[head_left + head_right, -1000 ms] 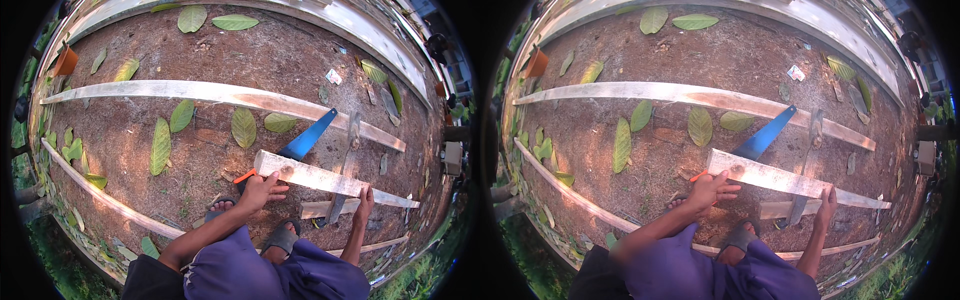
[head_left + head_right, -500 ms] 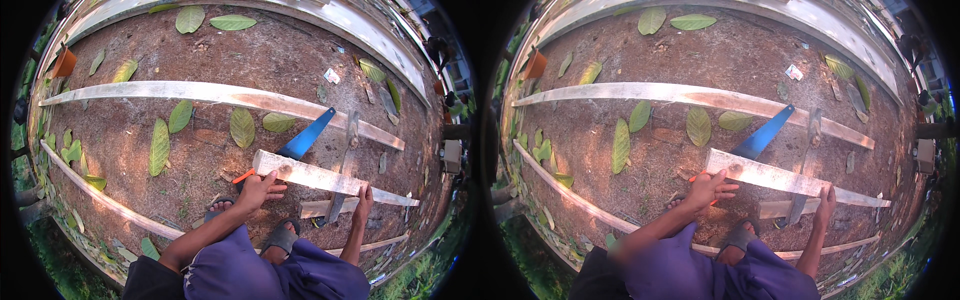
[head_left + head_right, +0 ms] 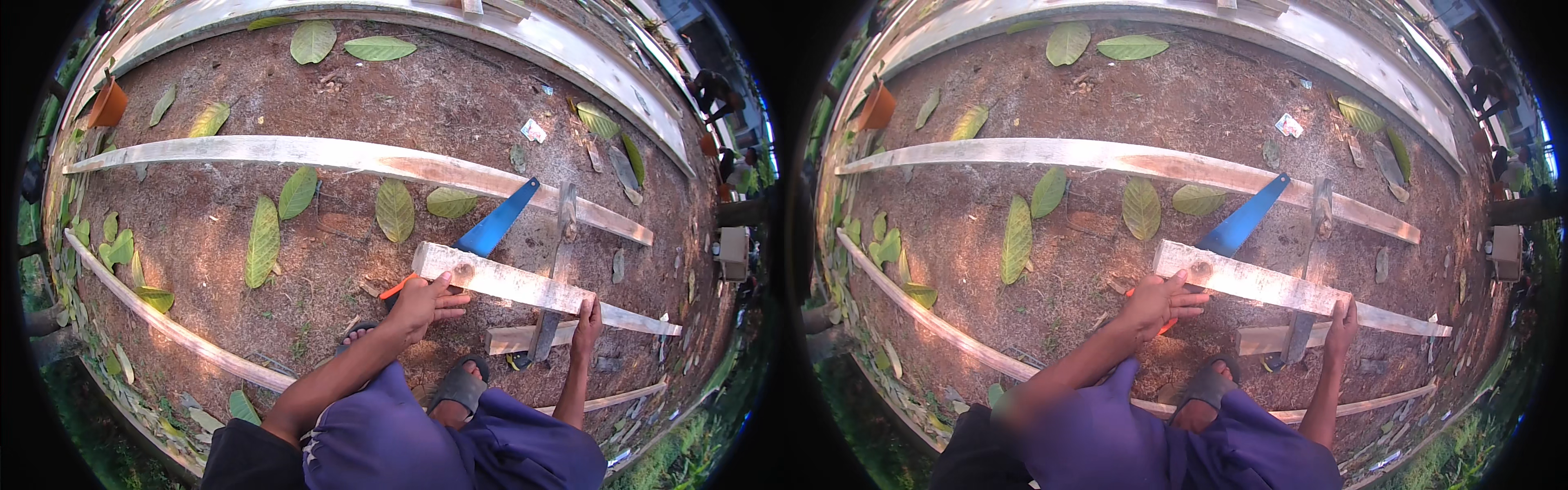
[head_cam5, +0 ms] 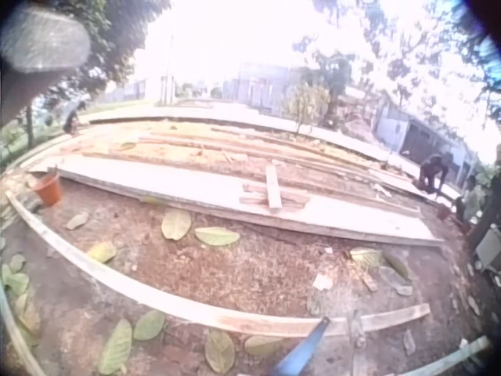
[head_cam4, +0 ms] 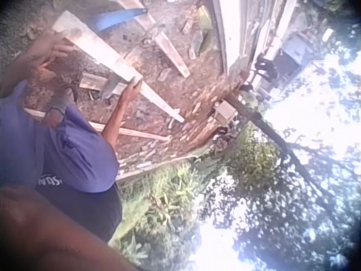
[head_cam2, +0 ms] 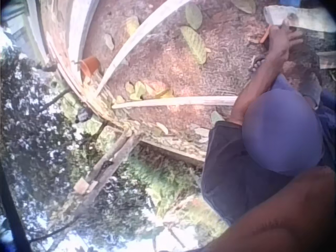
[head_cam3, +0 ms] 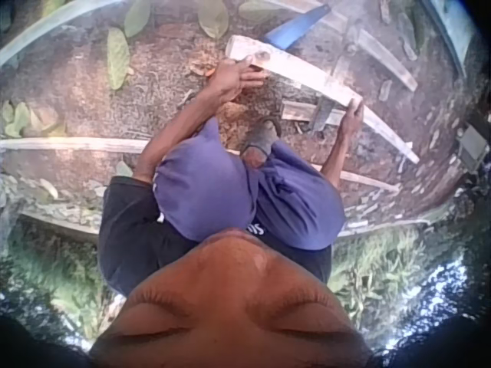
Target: The person positions a wooden plank on a makeshift sawhorse and uses a hand saw to cut it. The person holds the plank steady with one hand while sawing with the other, completing a cut and separating a piece of wood.
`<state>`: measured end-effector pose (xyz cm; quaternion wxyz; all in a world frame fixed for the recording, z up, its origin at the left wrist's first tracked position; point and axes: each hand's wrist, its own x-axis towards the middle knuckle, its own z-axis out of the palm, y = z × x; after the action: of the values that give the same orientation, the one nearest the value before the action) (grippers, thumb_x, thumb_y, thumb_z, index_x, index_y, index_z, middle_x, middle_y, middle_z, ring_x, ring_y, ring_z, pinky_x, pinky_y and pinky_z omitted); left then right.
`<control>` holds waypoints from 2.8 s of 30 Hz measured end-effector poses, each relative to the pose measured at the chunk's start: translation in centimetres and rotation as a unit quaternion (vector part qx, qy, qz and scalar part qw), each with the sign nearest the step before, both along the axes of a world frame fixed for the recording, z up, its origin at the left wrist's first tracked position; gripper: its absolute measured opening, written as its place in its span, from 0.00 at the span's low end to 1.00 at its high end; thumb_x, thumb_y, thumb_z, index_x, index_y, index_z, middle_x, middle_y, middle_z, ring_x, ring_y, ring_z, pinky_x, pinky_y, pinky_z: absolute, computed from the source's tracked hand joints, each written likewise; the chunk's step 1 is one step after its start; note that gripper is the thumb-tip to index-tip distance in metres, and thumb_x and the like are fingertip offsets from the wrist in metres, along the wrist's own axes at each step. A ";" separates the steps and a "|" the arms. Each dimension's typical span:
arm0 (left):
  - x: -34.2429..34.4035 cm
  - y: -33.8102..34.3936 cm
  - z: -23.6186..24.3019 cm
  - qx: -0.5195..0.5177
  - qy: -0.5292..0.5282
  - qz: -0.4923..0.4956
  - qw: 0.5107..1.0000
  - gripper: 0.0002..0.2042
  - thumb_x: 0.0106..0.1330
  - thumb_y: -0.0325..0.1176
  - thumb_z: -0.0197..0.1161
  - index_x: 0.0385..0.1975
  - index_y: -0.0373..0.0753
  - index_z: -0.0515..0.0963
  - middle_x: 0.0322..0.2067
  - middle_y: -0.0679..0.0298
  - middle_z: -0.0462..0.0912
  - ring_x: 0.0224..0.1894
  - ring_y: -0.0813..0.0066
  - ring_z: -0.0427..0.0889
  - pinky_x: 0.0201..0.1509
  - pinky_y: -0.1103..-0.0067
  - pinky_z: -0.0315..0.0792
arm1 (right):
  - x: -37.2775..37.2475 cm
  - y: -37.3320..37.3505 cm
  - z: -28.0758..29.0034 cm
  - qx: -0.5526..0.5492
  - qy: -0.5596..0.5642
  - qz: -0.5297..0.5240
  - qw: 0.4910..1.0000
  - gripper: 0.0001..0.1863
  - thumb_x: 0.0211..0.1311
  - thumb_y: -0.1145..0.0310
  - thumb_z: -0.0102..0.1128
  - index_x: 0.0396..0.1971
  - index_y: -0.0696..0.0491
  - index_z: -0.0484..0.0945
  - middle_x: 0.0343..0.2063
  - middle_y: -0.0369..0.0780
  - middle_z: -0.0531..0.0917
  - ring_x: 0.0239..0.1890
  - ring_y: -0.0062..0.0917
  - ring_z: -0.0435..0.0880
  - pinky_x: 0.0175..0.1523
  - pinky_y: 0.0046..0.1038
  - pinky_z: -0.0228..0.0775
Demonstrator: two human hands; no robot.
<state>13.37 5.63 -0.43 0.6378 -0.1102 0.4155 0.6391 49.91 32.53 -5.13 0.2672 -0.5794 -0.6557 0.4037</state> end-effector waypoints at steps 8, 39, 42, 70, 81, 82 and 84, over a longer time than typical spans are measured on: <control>-1.0 -0.3 0.9 -0.011 -0.022 -0.026 0.999 0.22 0.78 0.40 0.59 0.57 0.25 0.67 0.55 0.43 0.78 0.55 0.52 0.86 0.55 0.62 0.86 | -0.6 -0.1 0.1 -0.011 0.015 0.020 1.000 0.34 0.77 0.59 0.57 0.72 0.67 0.63 0.68 0.51 0.73 0.70 0.34 0.71 0.74 0.32 0.60; -1.5 9.0 2.8 0.018 0.807 -0.495 0.321 0.28 0.50 0.38 0.76 0.47 0.32 0.73 0.43 0.48 0.82 0.47 0.44 0.84 0.48 0.57 0.78 | 0.1 6.8 5.2 0.193 -0.241 0.493 0.813 0.26 0.46 0.72 0.79 0.41 0.56 0.70 0.38 0.44 0.80 0.45 0.44 0.84 0.52 0.44 0.79; -1.1 9.0 2.9 0.012 0.812 -0.485 0.324 0.26 0.49 0.36 0.75 0.46 0.32 0.73 0.42 0.47 0.83 0.46 0.44 0.84 0.46 0.58 0.78 | 0.2 6.9 4.8 0.189 -0.246 0.493 0.813 0.25 0.45 0.72 0.79 0.39 0.57 0.71 0.36 0.44 0.80 0.45 0.44 0.84 0.52 0.44 0.79; -2.0 8.7 2.6 0.059 0.815 -0.475 0.326 0.25 0.53 0.39 0.75 0.46 0.35 0.71 0.42 0.54 0.81 0.49 0.51 0.84 0.52 0.58 0.79 | -8.1 -14.1 5.5 0.332 -0.059 0.490 0.804 0.21 0.59 0.61 0.70 0.50 0.53 0.80 0.49 0.41 0.84 0.55 0.33 0.84 0.60 0.37 0.75; -5.4 2.3 6.7 0.080 0.758 -0.221 0.608 0.39 0.65 0.45 0.72 0.71 0.34 0.62 0.68 0.46 0.69 0.71 0.49 0.69 0.73 0.60 0.65 | -24.4 -28.2 -4.6 0.205 -0.236 0.472 0.824 0.28 0.59 0.68 0.57 0.57 0.68 0.73 0.49 0.51 0.81 0.50 0.41 0.82 0.51 0.35 0.79; -5.6 1.1 6.8 0.072 0.739 -0.194 0.641 0.38 0.65 0.43 0.72 0.71 0.34 0.63 0.68 0.47 0.70 0.71 0.51 0.69 0.72 0.61 0.65 | -24.6 -28.2 -4.9 0.184 -0.245 0.464 0.831 0.27 0.58 0.68 0.58 0.56 0.68 0.73 0.47 0.50 0.80 0.48 0.40 0.82 0.49 0.35 0.79; -6.2 -1.5 6.8 0.048 0.709 -0.150 0.687 0.34 0.67 0.38 0.71 0.69 0.34 0.65 0.66 0.49 0.71 0.70 0.54 0.70 0.71 0.62 0.66 | -25.3 -28.2 -4.9 0.173 -0.239 0.463 0.836 0.24 0.57 0.69 0.59 0.53 0.66 0.73 0.44 0.48 0.80 0.45 0.38 0.82 0.47 0.35 0.78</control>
<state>7.14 4.15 6.35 0.2450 0.4703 0.7235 0.4419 24.62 4.30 -10.03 -0.0198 -0.2306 -0.9500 0.2094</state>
